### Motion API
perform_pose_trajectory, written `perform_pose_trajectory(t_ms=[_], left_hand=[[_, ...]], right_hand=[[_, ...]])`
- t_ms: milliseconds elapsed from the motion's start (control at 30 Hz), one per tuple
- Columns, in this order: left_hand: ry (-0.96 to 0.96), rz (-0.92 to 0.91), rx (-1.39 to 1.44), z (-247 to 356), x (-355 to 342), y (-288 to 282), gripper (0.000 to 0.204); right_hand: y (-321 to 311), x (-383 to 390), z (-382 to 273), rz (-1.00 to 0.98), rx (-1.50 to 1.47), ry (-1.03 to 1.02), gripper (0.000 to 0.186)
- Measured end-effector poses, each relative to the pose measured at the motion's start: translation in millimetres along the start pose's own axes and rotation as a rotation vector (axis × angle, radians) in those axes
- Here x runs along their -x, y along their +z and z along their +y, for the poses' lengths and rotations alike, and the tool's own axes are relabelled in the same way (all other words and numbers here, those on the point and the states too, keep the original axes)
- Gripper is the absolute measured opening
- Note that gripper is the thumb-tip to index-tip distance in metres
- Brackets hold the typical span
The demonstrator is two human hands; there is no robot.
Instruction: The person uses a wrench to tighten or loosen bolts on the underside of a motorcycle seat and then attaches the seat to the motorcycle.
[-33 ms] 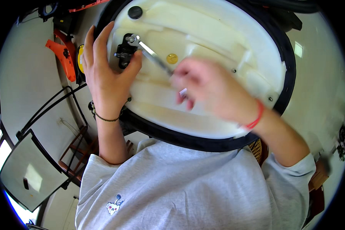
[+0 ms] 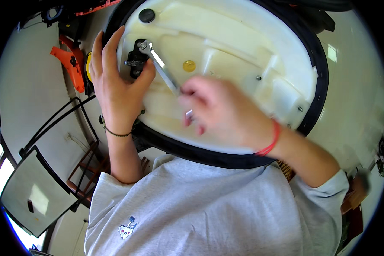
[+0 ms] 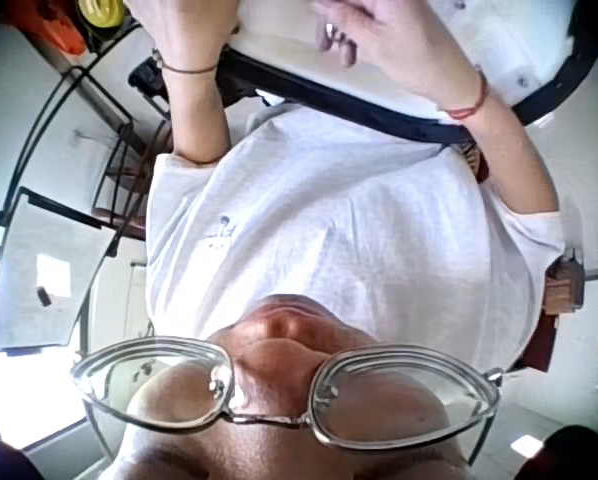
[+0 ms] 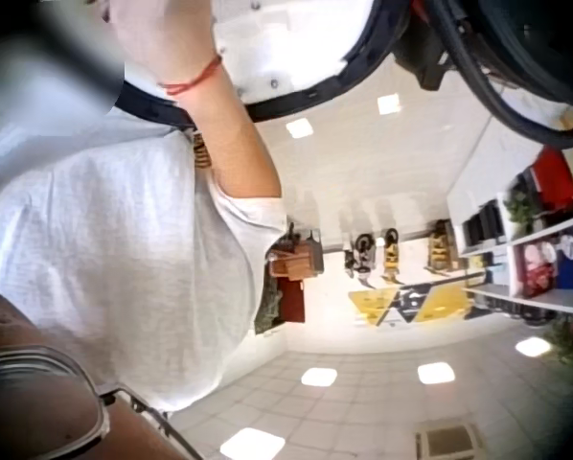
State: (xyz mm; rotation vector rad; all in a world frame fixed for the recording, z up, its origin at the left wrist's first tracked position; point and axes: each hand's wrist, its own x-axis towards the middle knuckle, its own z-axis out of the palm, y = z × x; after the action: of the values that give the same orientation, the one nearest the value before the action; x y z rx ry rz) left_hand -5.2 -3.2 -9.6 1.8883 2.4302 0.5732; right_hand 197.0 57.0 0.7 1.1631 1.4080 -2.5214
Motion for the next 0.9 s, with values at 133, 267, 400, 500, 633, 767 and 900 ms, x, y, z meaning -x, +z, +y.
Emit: perform_pose_trajectory(t_ms=[133,267,400,500,633,767,900], left_hand=[[0.031,-0.043,0.011,-1,-4,0,0.075],[0.037,-0.073,-0.029,1,-6,-1,0.075],[0.016,-0.034,-0.053,3,-3,3,0.071],[0.03,-0.018,-0.076,7,-5,3,0.068],[0.027,-0.013,-0.085,8,-6,2,0.065],[0.02,-0.004,-0.104,7,-3,3,0.065],[0.038,-0.034,-0.121,5,-1,2,0.069]], right_hand=[[39,-4,-8,-0.051,-0.139,-0.017,0.013],[37,12,0,-0.097,-0.305,0.002,0.013],[-6,38,-4,0.031,0.145,-0.114,0.025],[-34,39,-10,0.325,0.572,-0.334,0.016],[-44,31,-43,0.412,0.573,-0.417,0.01],[-50,11,-53,0.384,0.407,-0.448,0.011],[-60,-3,-49,0.354,0.333,-0.413,0.017]])
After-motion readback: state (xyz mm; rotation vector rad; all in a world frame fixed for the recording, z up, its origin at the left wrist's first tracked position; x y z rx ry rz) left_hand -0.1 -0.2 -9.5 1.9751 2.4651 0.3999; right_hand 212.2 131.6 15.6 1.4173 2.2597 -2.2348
